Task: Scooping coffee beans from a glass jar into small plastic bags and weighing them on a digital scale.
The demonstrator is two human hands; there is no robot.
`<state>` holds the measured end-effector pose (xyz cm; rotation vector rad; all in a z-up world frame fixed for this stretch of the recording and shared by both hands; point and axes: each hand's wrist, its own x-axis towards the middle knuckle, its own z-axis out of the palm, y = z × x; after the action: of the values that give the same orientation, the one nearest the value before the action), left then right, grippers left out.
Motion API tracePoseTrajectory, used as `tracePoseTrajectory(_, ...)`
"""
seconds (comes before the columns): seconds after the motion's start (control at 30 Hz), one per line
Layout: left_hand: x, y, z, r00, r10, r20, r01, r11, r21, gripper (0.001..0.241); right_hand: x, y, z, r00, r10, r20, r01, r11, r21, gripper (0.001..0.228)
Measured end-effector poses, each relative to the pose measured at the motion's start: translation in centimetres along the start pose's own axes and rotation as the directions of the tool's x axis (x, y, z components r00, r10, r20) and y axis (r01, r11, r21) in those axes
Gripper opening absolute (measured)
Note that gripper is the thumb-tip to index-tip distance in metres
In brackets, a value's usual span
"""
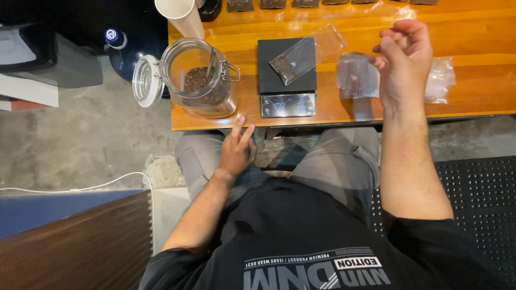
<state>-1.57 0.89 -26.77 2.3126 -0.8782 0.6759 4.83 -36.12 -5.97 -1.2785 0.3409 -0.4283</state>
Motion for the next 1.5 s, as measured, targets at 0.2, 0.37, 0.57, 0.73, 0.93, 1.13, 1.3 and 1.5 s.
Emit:
tracePoseTrajectory(0.2, 0.4, 0.4, -0.6, 1.000, 0.002, -0.011, -0.002, 1.000, 0.020, 0.060, -2.5, -0.5, 3.8, 0.962, 0.270, -0.031, -0.264, 0.898, -0.352, 0.035)
tracePoseTrajectory(0.37, 1.4, 0.9, -1.0, 0.996, 0.020, -0.087, -0.012, 0.996, 0.091, 0.065, -1.4, 3.5, 2.3, 0.911, 0.411, 0.040, -0.385, 0.881, -0.276, 0.025)
tracePoseTrajectory(0.57, 3.2, 3.3, -3.7, 0.995, -0.048, -0.093, 0.052, 0.998, 0.043, 0.064, -0.8, 5.9, 2.7, 0.897, 0.428, 0.107, -0.403, 0.895, -0.192, 0.039)
tracePoseTrajectory(0.73, 2.6, 4.4, -5.1, 0.990, -0.138, -0.028, 0.135, 0.986, -0.095, 0.058, 0.0, 5.4, 4.4, 0.948, 0.309, 0.073, -0.297, 0.944, -0.141, 0.029)
tracePoseTrajectory(0.93, 0.7, 3.2, -4.8, 0.987, -0.155, -0.051, 0.141, 0.966, -0.215, 0.033, -2.1, 1.3, 7.8, 0.967, -0.041, 0.253, 0.103, 0.966, -0.236, 0.023)
tracePoseTrajectory(1.13, 10.1, 6.6, -14.0, 0.885, -0.231, -0.405, 0.125, 0.955, -0.271, 0.013, -8.5, -4.9, 12.9, 0.749, -0.392, 0.535, 0.551, 0.817, -0.173, 0.019)
tracePoseTrajectory(1.3, 13.0, 7.9, -18.4, 0.874, -0.425, -0.234, 0.208, 0.765, -0.610, 0.095, -12.9, -7.9, 17.5, 0.522, -0.344, 0.780, 0.611, 0.789, -0.061, 0.023)
tracePoseTrajectory(1.5, 12.1, 6.9, -18.2, 0.771, -0.637, -0.013, 0.323, 0.408, -0.854, 0.012, -14.4, -7.5, 21.9, 0.447, -0.308, 0.840, 0.541, 0.841, 0.021, 0.020)
